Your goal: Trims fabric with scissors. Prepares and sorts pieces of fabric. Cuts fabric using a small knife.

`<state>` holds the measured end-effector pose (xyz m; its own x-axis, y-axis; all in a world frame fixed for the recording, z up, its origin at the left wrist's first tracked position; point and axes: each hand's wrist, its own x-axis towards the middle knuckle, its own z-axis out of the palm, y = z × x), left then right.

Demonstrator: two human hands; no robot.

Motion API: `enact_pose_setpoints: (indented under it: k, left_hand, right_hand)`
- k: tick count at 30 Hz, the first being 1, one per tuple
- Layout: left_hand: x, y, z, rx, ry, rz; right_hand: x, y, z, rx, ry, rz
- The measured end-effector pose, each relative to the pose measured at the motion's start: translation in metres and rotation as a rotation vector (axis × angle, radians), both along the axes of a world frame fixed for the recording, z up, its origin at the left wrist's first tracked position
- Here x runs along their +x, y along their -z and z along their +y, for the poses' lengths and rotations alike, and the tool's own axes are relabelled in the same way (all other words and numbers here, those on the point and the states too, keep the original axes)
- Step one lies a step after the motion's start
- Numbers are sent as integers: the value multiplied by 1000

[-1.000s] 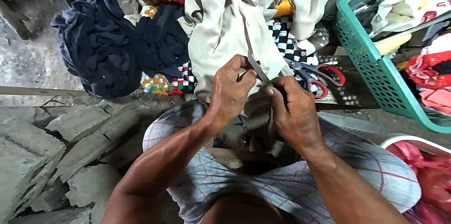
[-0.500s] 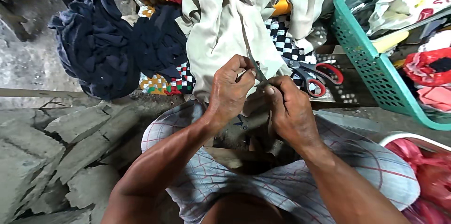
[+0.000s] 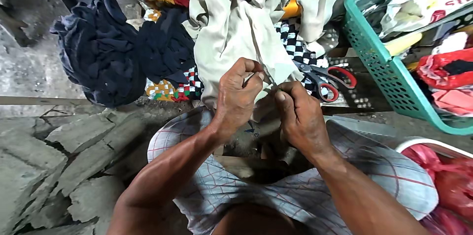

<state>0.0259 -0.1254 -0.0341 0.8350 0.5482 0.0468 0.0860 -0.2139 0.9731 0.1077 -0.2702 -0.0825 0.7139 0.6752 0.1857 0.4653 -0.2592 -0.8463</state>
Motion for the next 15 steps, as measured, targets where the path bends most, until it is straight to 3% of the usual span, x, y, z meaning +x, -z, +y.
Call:
enact_pose_setpoints:
  k: [15]
  left_hand:
    - [0, -4, 0, -11, 66, 14]
  right_hand:
    - [3, -5, -4, 32, -13, 37]
